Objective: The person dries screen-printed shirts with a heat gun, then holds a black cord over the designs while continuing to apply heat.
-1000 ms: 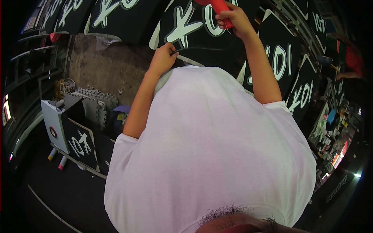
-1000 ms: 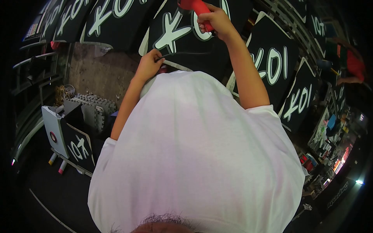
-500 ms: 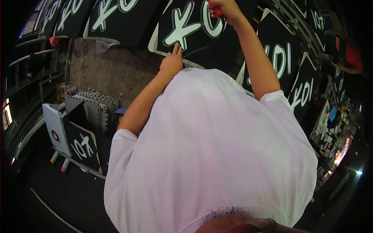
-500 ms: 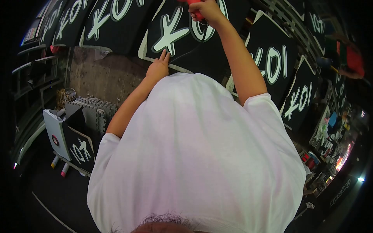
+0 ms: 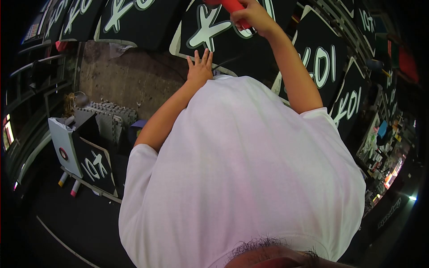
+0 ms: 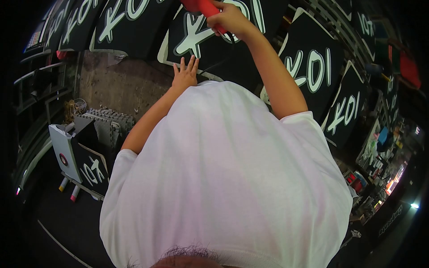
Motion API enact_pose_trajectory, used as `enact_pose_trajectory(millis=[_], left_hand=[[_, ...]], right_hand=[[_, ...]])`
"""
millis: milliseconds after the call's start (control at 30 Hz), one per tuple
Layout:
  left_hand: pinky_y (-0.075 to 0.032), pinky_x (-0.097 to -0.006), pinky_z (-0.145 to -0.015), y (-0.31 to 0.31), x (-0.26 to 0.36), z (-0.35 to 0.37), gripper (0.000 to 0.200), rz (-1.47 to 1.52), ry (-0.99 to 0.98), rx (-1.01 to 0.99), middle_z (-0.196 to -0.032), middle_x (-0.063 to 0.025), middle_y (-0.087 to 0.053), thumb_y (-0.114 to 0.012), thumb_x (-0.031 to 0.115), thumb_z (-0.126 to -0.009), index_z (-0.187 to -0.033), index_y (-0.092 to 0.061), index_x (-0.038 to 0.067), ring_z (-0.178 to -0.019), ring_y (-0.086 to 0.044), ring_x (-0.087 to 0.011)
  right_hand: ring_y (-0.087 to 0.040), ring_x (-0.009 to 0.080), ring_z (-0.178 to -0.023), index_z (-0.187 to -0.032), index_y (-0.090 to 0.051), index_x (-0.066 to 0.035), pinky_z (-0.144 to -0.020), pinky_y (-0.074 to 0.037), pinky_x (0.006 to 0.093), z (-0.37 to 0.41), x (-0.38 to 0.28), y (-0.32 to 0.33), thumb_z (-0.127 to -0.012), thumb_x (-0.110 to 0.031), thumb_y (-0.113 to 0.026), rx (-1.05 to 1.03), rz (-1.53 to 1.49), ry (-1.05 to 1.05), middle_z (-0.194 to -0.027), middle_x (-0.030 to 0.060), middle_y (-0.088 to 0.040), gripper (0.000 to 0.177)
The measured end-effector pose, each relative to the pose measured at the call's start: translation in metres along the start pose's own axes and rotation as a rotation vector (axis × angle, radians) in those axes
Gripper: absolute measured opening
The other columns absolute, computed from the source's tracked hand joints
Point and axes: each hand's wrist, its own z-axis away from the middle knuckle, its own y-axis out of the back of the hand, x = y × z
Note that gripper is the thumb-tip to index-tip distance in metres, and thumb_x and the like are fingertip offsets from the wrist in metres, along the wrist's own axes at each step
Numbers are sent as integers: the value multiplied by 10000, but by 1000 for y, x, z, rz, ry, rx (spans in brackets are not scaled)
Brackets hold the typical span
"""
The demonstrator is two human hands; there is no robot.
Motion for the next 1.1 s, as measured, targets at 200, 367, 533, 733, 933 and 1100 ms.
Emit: enact_pose_trajectory(millis=[200,367,533,733,933,1100], left_hand=[[-125,-736,-1187,-5,2,1,681,-9,17,42,-1727,-40,-194,-408,252,-999,-1650,-240,144,-1546,-224,-444],[-117,-738,-1186,-8,4,3,686,-25,29,65,-1727,-47,-194,-416,249,-999,-1648,-236,125,-1545,-224,-446],[-99,-738,-1188,0,6,5,706,-7,60,68,-1730,-56,-179,-440,243,-996,-1651,-213,111,-1552,-198,-451],[-83,-740,-1189,6,8,4,703,5,64,40,-1728,-55,-185,-443,253,-997,-1648,-222,107,-1554,-188,-452],[-81,-736,-1192,10,9,2,701,-3,74,0,-1728,-48,-184,-437,259,-999,-1649,-220,111,-1559,-166,-449],[-84,-733,-1193,9,9,4,705,4,75,17,-1731,-51,-172,-435,260,-998,-1651,-212,113,-1562,-153,-446]], right_hand=[[-619,144,-574,-1317,-618,22,-535,-529,300,4,13,-5,-720,-29,-680,-62,79,8,-782,73,-623,602],[-629,146,-567,-1262,-637,25,-521,-534,302,0,17,-12,-712,-28,-682,20,188,71,-771,73,-630,554],[-595,156,-515,-1492,-501,-19,-475,-496,296,4,1,-11,-728,37,-634,51,70,-5,-744,82,-614,777],[-624,146,-562,-1254,-637,27,-524,-540,303,3,16,1,-712,-23,-682,-28,136,51,-771,73,-628,546],[-615,146,-573,-1307,-609,15,-529,-533,297,12,19,-6,-727,-22,-672,-25,87,22,-760,72,-619,584],[-596,130,-575,-1337,-586,8,-538,-524,287,-5,25,-4,-760,-44,-670,-27,25,132,-771,68,-621,585]])
